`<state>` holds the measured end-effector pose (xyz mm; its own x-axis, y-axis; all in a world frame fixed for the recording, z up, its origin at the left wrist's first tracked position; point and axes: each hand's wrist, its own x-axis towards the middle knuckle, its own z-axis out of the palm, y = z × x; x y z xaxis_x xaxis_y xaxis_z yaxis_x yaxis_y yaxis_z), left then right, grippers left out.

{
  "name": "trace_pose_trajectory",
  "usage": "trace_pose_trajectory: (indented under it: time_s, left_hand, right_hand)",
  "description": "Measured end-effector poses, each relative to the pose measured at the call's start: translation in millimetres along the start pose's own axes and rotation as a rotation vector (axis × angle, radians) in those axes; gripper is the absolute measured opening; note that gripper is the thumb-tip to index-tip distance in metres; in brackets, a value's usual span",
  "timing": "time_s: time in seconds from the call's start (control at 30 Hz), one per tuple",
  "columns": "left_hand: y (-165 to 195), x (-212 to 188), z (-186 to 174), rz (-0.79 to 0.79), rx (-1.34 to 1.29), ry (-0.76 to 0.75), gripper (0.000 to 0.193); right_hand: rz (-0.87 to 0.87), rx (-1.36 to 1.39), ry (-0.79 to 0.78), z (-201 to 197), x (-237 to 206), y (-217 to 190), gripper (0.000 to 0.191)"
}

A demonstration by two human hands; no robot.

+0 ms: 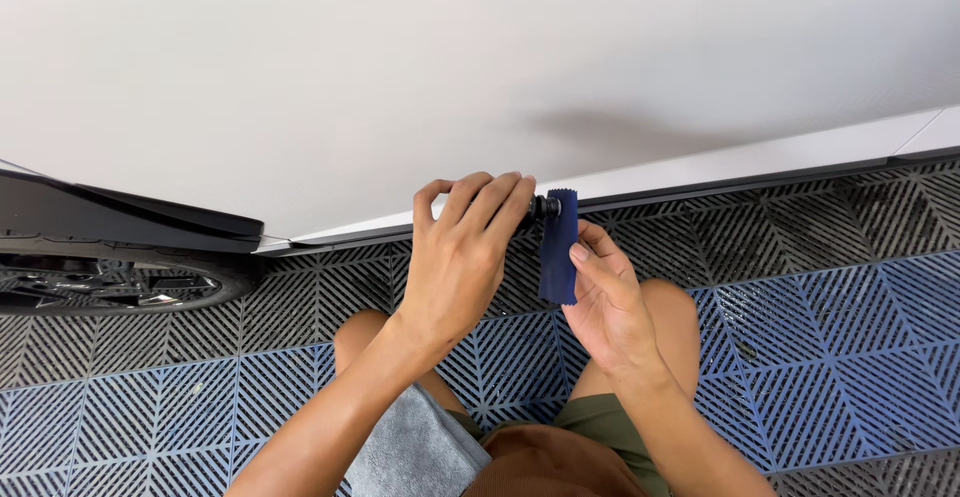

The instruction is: The person applies a liquid coating to the lower side panel of a white car using a small blue applicator. They repeatedly dispense liquid from a bottle onto the applicator and wipe it along the car's surface.

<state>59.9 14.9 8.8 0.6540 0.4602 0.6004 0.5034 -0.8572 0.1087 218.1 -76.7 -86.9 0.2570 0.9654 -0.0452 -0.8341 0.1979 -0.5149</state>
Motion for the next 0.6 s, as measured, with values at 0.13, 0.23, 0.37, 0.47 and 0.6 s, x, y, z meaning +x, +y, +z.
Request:
trace_pose_trajectory:
  time_s: [0.13,0.23,0.37,0.47,0.6]
  left_hand:
    - [-28,-14,-11,-0.007,-0.009,-0.011,0.052]
    - [-53,-33,-20,0.003,-0.043,-0.03,0.053]
    - [-91,-61,-33,0.017,-0.125,-0.068,0.055]
    - [-127,-71,-36,-0.036,-0.312,-0.07,0.053]
    - [-168,-76,-26,-0.29,-0.83,-0.154,0.048]
  right_hand:
    - [0.007,-0.011,-0.023,11,5,26,0.028]
    - [-0.015,-0.046,0.012,23,15,52,0.027]
    - [-0.027,0.001,0.081,42,36,89,0.025]
    - [-0.022,0.061,0.131,57,50,116,0.029]
    - [-0.021,0.233,0.165,71,60,142,0.036]
